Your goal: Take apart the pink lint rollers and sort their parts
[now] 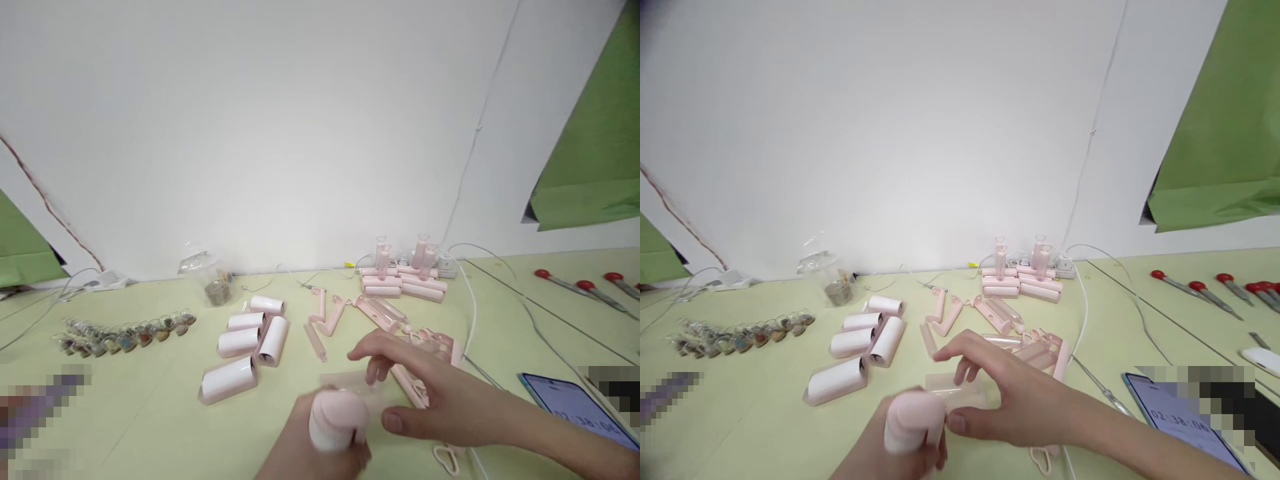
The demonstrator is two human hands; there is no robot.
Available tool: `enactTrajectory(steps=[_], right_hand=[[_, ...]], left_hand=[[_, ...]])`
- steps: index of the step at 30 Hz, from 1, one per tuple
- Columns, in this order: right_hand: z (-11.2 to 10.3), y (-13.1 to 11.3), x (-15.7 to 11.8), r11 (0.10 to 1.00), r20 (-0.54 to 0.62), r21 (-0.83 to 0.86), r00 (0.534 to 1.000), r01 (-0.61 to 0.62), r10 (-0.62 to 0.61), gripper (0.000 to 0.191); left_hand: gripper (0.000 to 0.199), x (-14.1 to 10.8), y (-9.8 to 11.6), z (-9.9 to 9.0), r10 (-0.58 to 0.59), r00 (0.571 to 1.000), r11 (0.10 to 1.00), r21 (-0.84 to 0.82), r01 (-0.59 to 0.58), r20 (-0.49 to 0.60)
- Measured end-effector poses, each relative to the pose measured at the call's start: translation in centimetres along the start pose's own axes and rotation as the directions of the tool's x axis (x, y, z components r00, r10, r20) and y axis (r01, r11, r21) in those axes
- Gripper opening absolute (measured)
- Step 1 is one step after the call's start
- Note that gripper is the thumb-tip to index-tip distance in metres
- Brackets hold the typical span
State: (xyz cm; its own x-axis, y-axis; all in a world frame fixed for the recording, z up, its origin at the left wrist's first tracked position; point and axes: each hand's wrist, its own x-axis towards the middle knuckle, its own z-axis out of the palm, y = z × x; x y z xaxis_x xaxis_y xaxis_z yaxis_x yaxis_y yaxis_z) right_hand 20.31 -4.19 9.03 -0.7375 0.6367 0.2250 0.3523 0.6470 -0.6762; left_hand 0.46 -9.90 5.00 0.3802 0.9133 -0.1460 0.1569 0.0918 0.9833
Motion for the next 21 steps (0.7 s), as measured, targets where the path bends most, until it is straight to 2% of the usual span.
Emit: enactTrajectory(steps=[2, 4, 6, 8, 11, 14, 16, 17, 19, 21], right_hand=[[0.2, 0.0, 0.0, 0.998, 0.014, 0.016, 0.998, 0.061, -0.062, 0.066], [0.8, 0.1, 0.2, 0.997, 0.010, 0.007, 0.997, 0.072, -0.072, 0.077], [1.3, 0.2, 0.3, 0.999, -0.036, 0.006, 0.999, 0.039, -0.039, 0.077], [1.7, 0.5, 0.4, 1.000, -0.108, 0.022, 0.994, -0.010, 0.012, 0.073], [2.2, 1.2, 0.2, 0.995, -0.203, 0.061, 0.975, -0.079, 0.090, 0.067], [2.9, 2.2, -0.2, 0.969, -0.219, 0.188, 0.955, -0.158, 0.198, 0.057], [3.5, 3.1, -0.5, 0.940, -0.223, 0.289, 0.942, -0.182, 0.252, 0.053], [3.6, 3.5, -0.6, 0.930, -0.241, 0.321, 0.935, -0.177, 0.261, 0.052], [3.8, 4.3, -0.8, 0.926, -0.329, 0.353, 0.909, -0.132, 0.255, 0.050], [3.6, 5.1, -0.8, 0.938, -0.438, 0.338, 0.869, -0.078, 0.230, 0.049]], left_hand=[[0.019, 1.7, 1.1, 0.0, 0.037, 0.999, 0.992, -0.121, -0.038, -0.009], [0.026, 3.0, 2.0, 0.1, 0.103, 0.994, 0.958, -0.273, -0.089, 0.037], [0.039, 4.0, 2.6, 0.3, 0.164, 0.984, 0.909, -0.398, -0.122, 0.074], [0.050, 4.6, 2.6, 0.6, 0.179, 0.982, 0.872, -0.471, -0.132, 0.057], [0.050, 5.5, 1.7, 1.2, 0.133, 0.989, 0.861, -0.502, -0.085, 0.060], [0.052, 6.6, 0.5, 2.1, 0.041, 0.996, 0.882, -0.471, 0.001, 0.080], [0.057, 7.4, -0.1, 2.5, 0.023, 0.997, 0.898, -0.439, 0.013, 0.077], [0.059, 7.7, -0.3, 2.4, 0.050, 0.997, 0.905, -0.424, -0.019, 0.061], [0.061, 8.2, -0.6, 1.6, 0.157, 0.987, 0.899, -0.411, -0.154, -0.027], [0.055, 8.1, -1.1, -0.1, 0.272, 0.941, 0.872, -0.362, -0.329, -0.200]])
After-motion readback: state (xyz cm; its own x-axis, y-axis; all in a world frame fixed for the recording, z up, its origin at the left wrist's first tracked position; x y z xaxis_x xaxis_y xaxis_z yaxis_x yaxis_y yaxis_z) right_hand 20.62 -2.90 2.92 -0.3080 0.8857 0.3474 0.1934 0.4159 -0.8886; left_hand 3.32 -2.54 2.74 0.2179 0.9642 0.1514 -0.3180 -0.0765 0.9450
